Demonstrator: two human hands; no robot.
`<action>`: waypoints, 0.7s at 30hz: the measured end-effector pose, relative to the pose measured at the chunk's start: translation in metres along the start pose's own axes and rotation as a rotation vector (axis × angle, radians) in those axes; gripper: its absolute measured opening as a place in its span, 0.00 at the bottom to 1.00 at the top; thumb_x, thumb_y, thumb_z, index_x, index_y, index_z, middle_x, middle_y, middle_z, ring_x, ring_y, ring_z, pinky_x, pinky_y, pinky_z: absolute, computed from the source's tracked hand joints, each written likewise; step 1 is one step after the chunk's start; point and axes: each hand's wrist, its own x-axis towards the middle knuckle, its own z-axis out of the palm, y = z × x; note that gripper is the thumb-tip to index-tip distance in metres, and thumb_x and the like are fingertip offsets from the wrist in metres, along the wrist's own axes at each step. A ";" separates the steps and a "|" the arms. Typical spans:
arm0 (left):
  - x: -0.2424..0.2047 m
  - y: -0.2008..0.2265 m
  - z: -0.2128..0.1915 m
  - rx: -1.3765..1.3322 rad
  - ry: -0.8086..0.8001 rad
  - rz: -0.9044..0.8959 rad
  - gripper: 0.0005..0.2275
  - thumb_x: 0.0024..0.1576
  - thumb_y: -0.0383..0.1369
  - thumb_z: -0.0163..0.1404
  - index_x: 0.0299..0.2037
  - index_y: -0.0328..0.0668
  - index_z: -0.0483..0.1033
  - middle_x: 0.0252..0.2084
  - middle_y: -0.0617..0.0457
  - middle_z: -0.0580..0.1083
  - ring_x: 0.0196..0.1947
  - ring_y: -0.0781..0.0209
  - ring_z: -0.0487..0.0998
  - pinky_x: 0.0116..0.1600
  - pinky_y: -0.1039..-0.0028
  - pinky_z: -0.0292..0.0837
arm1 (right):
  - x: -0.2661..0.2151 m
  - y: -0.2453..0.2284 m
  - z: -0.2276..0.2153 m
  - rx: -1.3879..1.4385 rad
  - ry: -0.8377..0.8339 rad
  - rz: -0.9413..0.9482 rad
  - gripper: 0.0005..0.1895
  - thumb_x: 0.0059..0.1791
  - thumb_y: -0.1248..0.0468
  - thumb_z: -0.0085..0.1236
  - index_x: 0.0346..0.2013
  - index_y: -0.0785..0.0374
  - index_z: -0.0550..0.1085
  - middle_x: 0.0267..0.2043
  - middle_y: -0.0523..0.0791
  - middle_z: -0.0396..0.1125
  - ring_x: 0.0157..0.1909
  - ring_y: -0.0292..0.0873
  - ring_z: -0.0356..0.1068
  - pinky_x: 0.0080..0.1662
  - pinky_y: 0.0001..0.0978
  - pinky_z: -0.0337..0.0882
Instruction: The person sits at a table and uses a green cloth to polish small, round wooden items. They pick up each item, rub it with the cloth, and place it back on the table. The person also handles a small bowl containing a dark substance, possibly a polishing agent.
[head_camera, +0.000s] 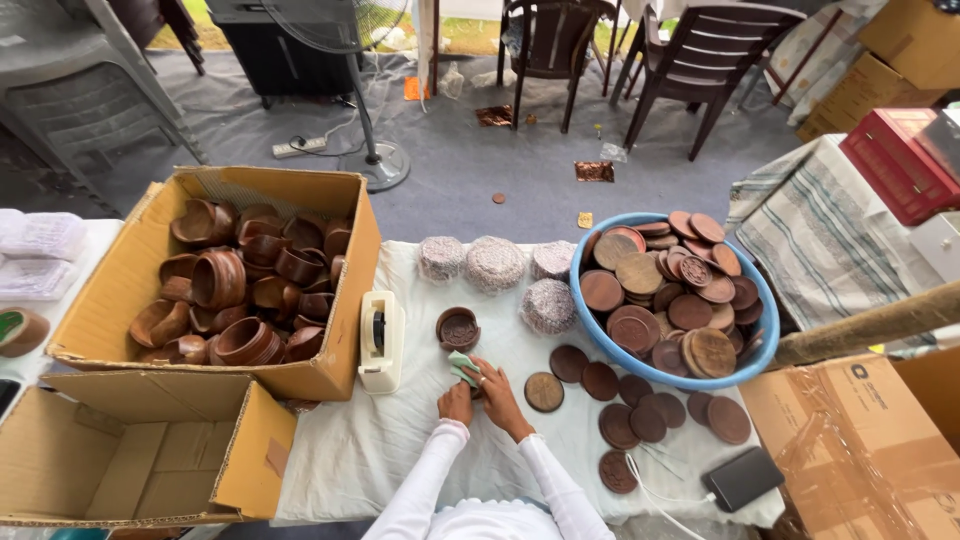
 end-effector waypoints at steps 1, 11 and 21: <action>-0.002 0.003 -0.008 0.002 0.008 -0.002 0.02 0.60 0.29 0.48 0.40 0.44 0.73 0.37 0.44 0.80 0.36 0.40 0.81 0.42 0.50 0.75 | 0.002 0.001 -0.002 0.002 0.000 -0.008 0.39 0.40 0.83 0.46 0.65 0.56 0.71 0.73 0.54 0.60 0.73 0.57 0.57 0.67 0.56 0.49; -0.012 0.019 -0.032 -0.081 -0.043 -0.018 0.11 0.61 0.35 0.53 0.48 0.40 0.67 0.38 0.41 0.79 0.38 0.37 0.81 0.41 0.51 0.75 | -0.028 0.100 0.045 0.243 0.167 0.593 0.21 0.55 0.70 0.53 0.64 0.55 0.71 0.48 0.56 0.75 0.47 0.51 0.78 0.49 0.39 0.74; 0.003 0.010 -0.002 0.083 -0.056 -0.004 0.05 0.62 0.30 0.44 0.45 0.47 0.72 0.40 0.48 0.81 0.40 0.43 0.82 0.45 0.52 0.76 | 0.004 -0.008 -0.003 -0.206 0.224 -0.040 0.31 0.38 0.79 0.55 0.54 0.56 0.77 0.50 0.48 0.74 0.57 0.56 0.69 0.54 0.51 0.64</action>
